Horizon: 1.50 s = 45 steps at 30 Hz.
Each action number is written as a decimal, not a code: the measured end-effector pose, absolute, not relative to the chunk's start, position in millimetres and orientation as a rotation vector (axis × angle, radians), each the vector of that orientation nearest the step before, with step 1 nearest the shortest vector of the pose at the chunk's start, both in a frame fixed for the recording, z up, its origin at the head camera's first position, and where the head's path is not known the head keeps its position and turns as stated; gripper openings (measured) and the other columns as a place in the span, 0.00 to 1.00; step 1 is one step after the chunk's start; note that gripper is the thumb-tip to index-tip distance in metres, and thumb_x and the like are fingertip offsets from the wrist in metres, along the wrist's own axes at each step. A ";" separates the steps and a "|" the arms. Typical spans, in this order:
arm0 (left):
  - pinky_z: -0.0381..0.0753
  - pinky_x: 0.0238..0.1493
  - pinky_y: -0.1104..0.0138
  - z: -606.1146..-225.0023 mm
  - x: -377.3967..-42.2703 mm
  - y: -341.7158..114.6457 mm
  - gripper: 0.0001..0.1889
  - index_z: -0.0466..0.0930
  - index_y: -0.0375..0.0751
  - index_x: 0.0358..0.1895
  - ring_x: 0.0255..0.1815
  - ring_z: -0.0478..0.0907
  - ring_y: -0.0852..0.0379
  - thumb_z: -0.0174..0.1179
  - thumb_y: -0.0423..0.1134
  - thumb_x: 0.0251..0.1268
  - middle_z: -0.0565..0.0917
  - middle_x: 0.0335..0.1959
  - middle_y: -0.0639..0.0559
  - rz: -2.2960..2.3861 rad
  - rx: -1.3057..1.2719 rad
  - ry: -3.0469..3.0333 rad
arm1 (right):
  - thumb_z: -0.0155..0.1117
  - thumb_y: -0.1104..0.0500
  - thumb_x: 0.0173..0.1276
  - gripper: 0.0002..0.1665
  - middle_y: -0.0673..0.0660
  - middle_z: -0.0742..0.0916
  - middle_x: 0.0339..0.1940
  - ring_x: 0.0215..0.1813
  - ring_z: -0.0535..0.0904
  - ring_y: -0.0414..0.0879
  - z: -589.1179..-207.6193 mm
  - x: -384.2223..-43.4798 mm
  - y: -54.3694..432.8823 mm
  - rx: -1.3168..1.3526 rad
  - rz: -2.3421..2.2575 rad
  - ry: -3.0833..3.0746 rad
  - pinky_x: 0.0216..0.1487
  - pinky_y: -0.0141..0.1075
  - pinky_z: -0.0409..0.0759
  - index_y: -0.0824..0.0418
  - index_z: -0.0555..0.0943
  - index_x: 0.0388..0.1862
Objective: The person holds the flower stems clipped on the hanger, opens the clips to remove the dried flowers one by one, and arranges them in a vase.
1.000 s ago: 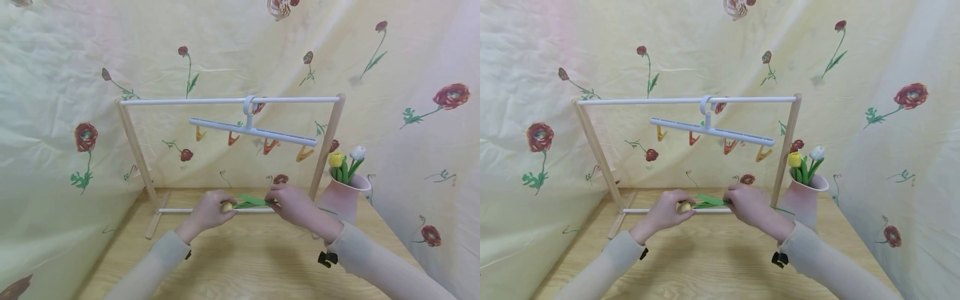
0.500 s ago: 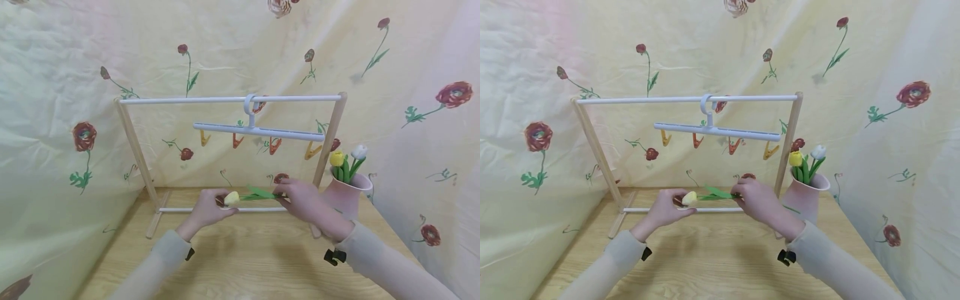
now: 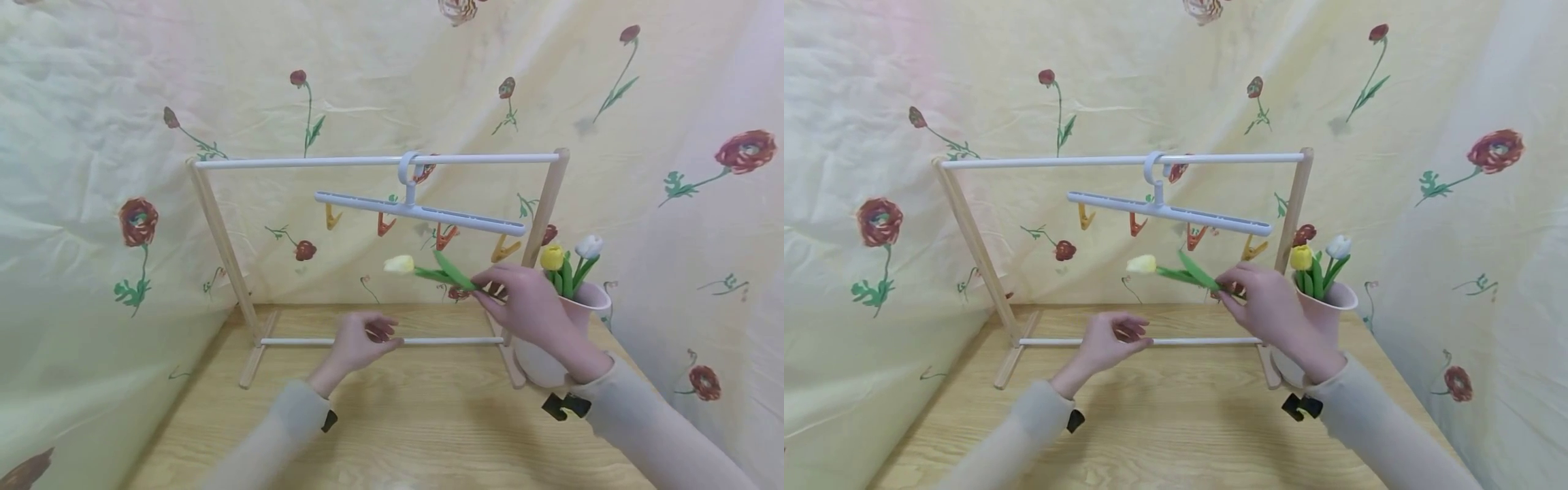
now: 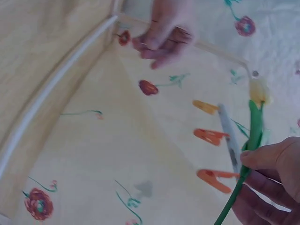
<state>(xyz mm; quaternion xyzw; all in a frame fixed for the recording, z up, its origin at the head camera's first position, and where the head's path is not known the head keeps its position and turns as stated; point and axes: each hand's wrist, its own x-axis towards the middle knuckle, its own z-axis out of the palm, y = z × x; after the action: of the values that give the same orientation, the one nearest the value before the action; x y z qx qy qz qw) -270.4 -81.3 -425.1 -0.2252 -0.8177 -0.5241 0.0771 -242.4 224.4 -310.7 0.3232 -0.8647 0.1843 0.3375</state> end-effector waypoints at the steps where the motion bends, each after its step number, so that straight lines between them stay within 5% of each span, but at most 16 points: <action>1: 0.89 0.39 0.73 -425.8 -270.8 -78.4 0.14 0.92 0.39 0.45 0.34 0.88 0.60 0.81 0.36 0.57 0.93 0.37 0.43 -1.577 -0.676 -2.444 | 0.81 0.70 0.58 0.12 0.55 0.93 0.35 0.31 0.89 0.43 -307.9 -242.5 226.7 0.831 0.501 -2.231 0.31 0.35 0.90 0.62 0.90 0.40; 6: 0.89 0.38 0.73 -426.9 -271.4 -63.8 0.14 0.92 0.39 0.46 0.34 0.88 0.59 0.80 0.37 0.58 0.93 0.39 0.42 -1.613 -0.696 -2.415 | 0.79 0.75 0.57 0.13 0.58 0.93 0.35 0.29 0.89 0.46 -292.5 -240.0 237.6 0.759 0.640 -2.140 0.31 0.22 0.86 0.65 0.90 0.41; 13: 0.90 0.39 0.72 -429.6 -269.6 -40.4 0.14 0.91 0.39 0.47 0.35 0.88 0.60 0.79 0.36 0.59 0.93 0.42 0.42 -1.710 -0.743 -2.397 | 0.78 0.74 0.60 0.13 0.59 0.94 0.37 0.35 0.81 0.20 -277.6 -238.2 253.4 0.664 0.742 -2.053 0.36 0.14 0.81 0.64 0.91 0.42; 19: 0.91 0.41 0.71 -432.1 -266.3 -19.7 0.13 0.92 0.39 0.47 0.37 0.89 0.62 0.79 0.36 0.60 0.93 0.44 0.43 -1.814 -0.742 -2.374 | 0.78 0.74 0.59 0.15 0.62 0.93 0.37 0.38 0.80 0.15 -272.1 -237.5 264.7 0.577 0.810 -1.962 0.38 0.12 0.80 0.66 0.91 0.45; 22: 0.91 0.42 0.71 -432.5 -263.2 -9.7 0.13 0.92 0.39 0.47 0.37 0.90 0.62 0.79 0.36 0.60 0.93 0.46 0.44 -1.883 -0.738 -2.354 | 0.78 0.74 0.58 0.15 0.56 0.93 0.37 0.37 0.81 0.15 -269.1 -238.6 269.4 0.537 0.823 -1.920 0.38 0.11 0.79 0.66 0.92 0.45; 29: 0.90 0.44 0.73 -434.3 -257.3 14.1 0.15 0.91 0.38 0.49 0.43 0.91 0.57 0.79 0.33 0.59 0.93 0.48 0.43 -1.954 -0.752 -2.317 | 0.77 0.74 0.58 0.14 0.22 0.85 0.39 0.35 0.80 0.16 -263.7 -240.6 279.9 0.465 0.871 -1.879 0.36 0.10 0.77 0.69 0.92 0.44; 45: 0.89 0.40 0.76 -437.4 -254.4 63.1 0.15 0.91 0.38 0.50 0.37 0.88 0.70 0.78 0.32 0.60 0.94 0.47 0.45 -1.958 -0.769 -2.295 | 0.77 0.65 0.64 0.13 0.18 0.85 0.36 0.33 0.80 0.17 -270.0 -244.6 299.9 0.260 0.934 -1.932 0.35 0.09 0.76 0.64 0.92 0.48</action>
<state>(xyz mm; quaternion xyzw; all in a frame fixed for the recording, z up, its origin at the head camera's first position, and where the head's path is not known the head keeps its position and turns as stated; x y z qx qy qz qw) -254.4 63.1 -437.4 -0.2470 -0.7372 -0.6288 0.0140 -244.6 299.9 -270.0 0.1063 -0.7886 0.3811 0.4707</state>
